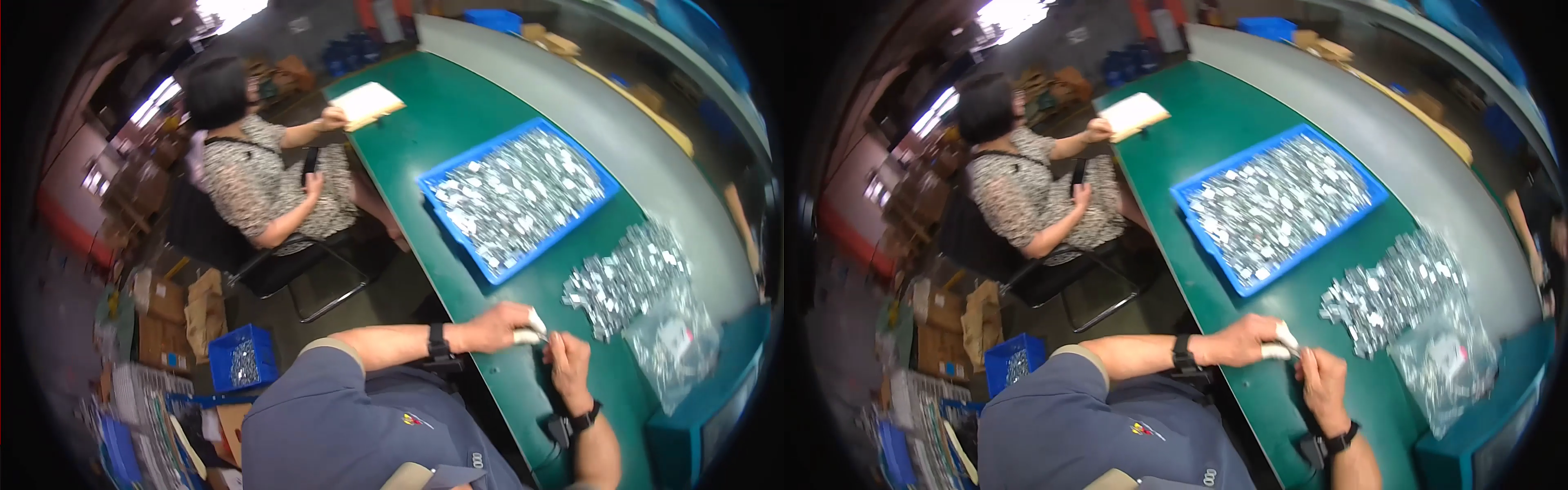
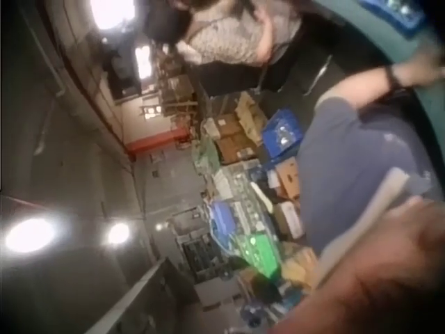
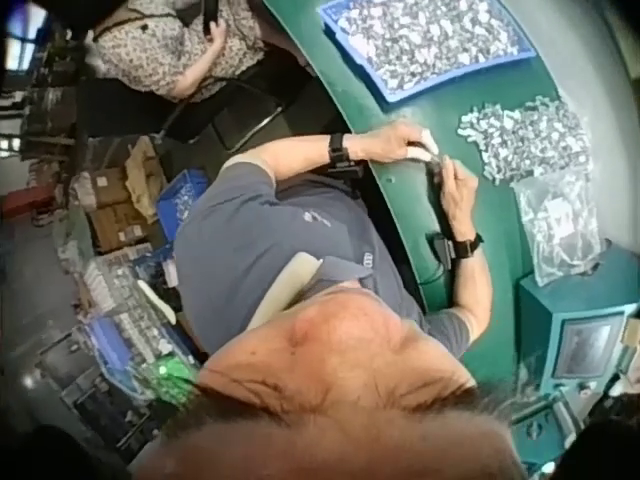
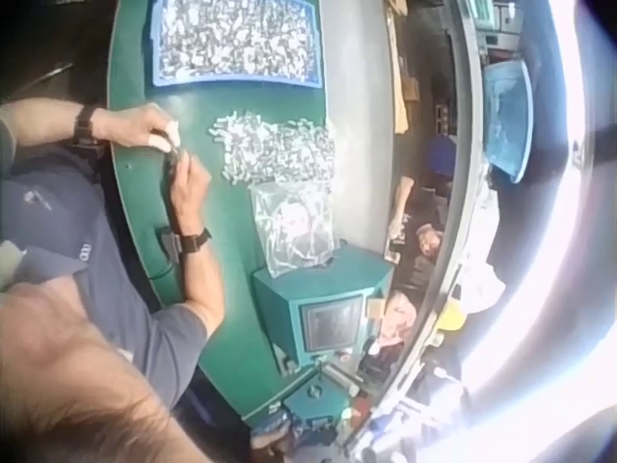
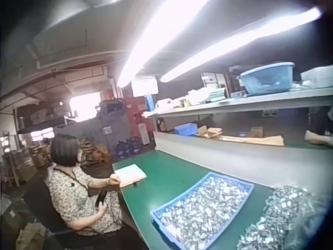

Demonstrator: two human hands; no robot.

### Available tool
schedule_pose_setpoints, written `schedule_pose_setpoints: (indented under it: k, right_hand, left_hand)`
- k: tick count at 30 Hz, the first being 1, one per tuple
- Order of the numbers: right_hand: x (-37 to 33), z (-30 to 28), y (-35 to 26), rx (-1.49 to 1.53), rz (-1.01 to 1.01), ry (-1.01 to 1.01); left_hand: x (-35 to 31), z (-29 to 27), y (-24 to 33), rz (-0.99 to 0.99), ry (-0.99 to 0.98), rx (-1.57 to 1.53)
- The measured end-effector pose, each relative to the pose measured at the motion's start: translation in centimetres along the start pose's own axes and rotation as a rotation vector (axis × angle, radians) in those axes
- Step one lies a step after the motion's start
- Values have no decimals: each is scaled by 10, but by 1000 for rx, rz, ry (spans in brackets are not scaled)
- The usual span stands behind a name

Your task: The person picks up a metal clip from a blue tray, slides it onto a metal rod, and then removes the clip and places it into a pile on the table.

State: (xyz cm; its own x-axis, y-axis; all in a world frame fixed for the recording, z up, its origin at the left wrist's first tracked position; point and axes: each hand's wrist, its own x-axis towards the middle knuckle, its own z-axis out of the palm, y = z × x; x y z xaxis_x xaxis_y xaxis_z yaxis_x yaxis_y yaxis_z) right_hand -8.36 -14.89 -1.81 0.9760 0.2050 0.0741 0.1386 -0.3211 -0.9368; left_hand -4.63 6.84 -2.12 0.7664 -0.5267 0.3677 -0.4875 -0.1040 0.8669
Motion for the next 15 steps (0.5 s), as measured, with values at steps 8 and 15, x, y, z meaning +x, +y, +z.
schedule_pose_setpoints:
  k: [8, 15]
  right_hand:
    - [10, -19, 12, 263, 90, 254]
    - [5, -16, 14, 408, 72, 370]
  left_hand:
    - [43, -33, 17, 118, 79, 417]
    - [130, -95, 25, 237, 318, 935]
